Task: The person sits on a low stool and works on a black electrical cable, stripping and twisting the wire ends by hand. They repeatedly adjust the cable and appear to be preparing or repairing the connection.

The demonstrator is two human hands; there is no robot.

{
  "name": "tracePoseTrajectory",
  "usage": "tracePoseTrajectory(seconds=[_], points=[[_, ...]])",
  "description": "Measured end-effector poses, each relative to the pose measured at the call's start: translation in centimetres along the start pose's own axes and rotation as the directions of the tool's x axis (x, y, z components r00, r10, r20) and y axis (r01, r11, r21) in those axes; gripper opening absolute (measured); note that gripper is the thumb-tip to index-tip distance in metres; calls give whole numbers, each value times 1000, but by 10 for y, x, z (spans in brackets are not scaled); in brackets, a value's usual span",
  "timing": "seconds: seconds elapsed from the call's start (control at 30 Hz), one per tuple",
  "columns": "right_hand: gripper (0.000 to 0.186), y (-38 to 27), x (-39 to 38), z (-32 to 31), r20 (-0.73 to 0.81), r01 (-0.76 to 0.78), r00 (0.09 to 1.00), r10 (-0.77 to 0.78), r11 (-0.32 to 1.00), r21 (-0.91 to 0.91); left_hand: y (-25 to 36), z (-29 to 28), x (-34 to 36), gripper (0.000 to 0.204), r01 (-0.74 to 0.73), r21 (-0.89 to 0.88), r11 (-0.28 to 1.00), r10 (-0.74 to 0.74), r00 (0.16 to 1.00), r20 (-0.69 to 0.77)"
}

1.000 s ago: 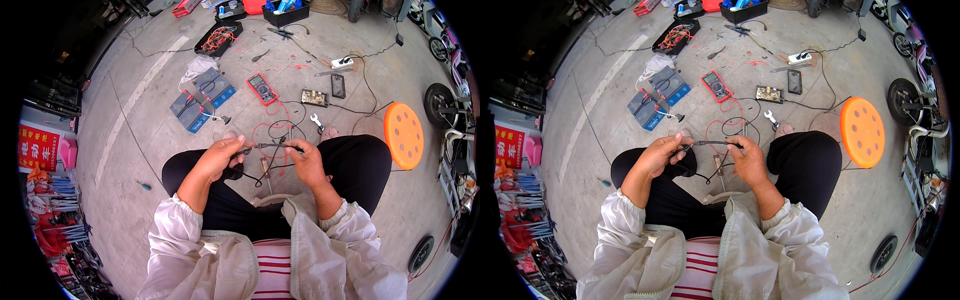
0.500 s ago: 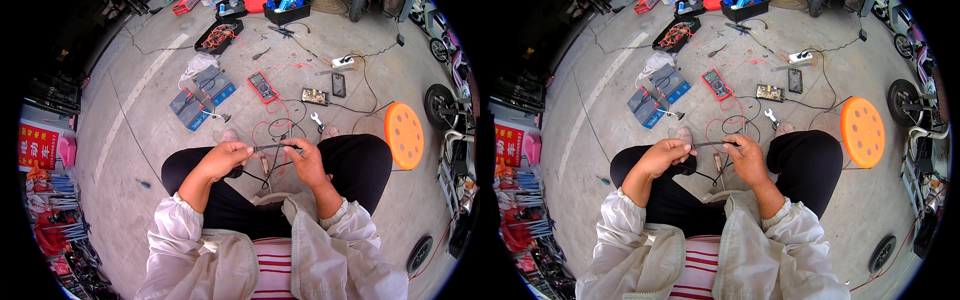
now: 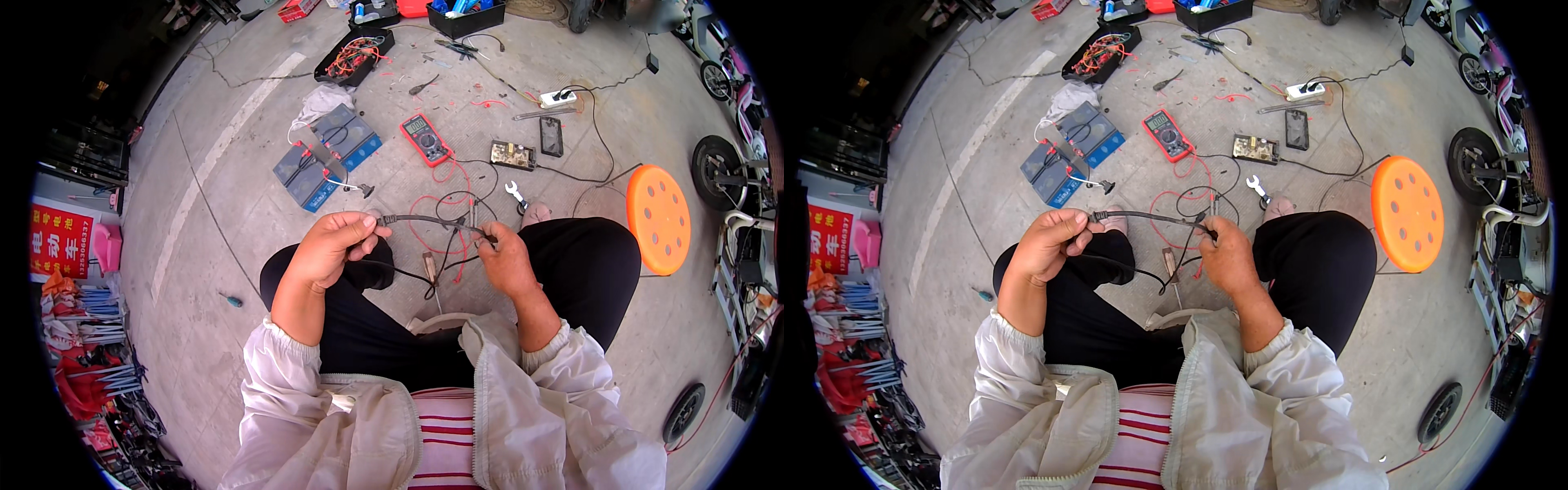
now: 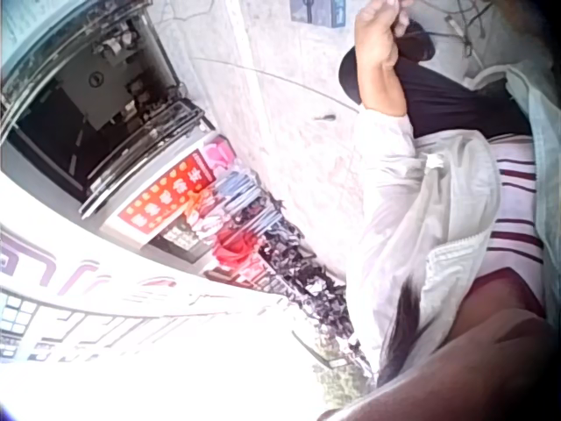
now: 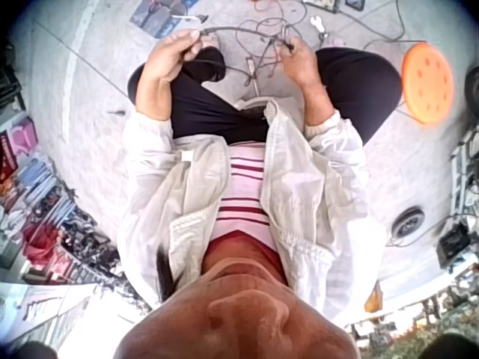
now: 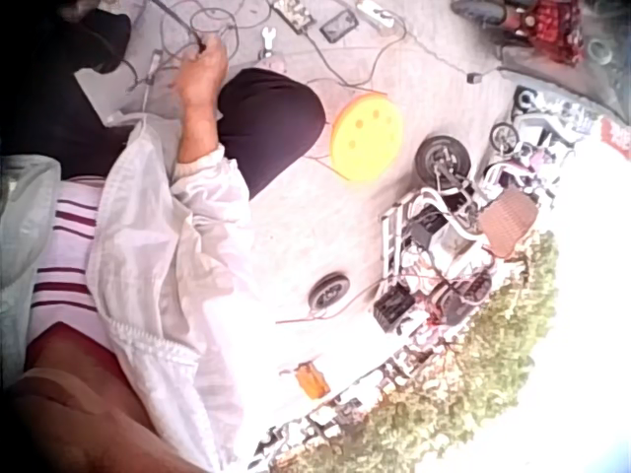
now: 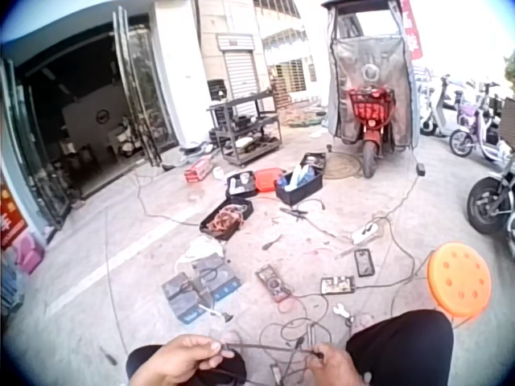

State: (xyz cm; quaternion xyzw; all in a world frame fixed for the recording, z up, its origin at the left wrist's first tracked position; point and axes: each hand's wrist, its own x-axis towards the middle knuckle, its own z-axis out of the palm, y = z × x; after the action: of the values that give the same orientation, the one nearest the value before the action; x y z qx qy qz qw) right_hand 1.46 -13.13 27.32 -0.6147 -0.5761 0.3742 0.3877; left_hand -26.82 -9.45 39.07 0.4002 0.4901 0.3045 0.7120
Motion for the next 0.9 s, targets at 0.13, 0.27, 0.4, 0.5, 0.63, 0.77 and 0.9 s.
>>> tracePoseTrajectory(seconds=[0.13, 0.27, 0.4, 0.5, 0.63, 0.77, 0.9], points=[[20, 3, 1, -1, -10, -8, 1000, 6, 993, -118, 7, -9, -3, 28, -39, -130, 991, 39, 999, -3], [20, -4, 1, -6, -40, 59, 996, -82, 911, -408, 11, -22, -11, 28, -87, -227, 970, 77, 996, -52], [19, 4, 3, -4, -189, -15, 979, -71, 907, -421, 12, -37, -14, 31, -135, -296, 946, 119, 990, -73], [21, 10, 13, -5, -256, -88, 966, 27, 969, -232, 12, -42, -17, 36, -136, -316, 939, 104, 988, -118], [21, 17, 18, 0, -375, -77, 921, 104, 993, 86, 10, -42, -18, 54, -99, -317, 943, 54, 988, -148], [20, 15, 17, 2, -320, -118, 927, 196, 961, 249, 11, -40, -18, 70, -83, -295, 952, 38, 987, -154], [22, 19, 18, 1, -250, -155, 940, 232, 944, 292, 10, -38, -17, 71, -80, -289, 954, 35, 987, -156]])
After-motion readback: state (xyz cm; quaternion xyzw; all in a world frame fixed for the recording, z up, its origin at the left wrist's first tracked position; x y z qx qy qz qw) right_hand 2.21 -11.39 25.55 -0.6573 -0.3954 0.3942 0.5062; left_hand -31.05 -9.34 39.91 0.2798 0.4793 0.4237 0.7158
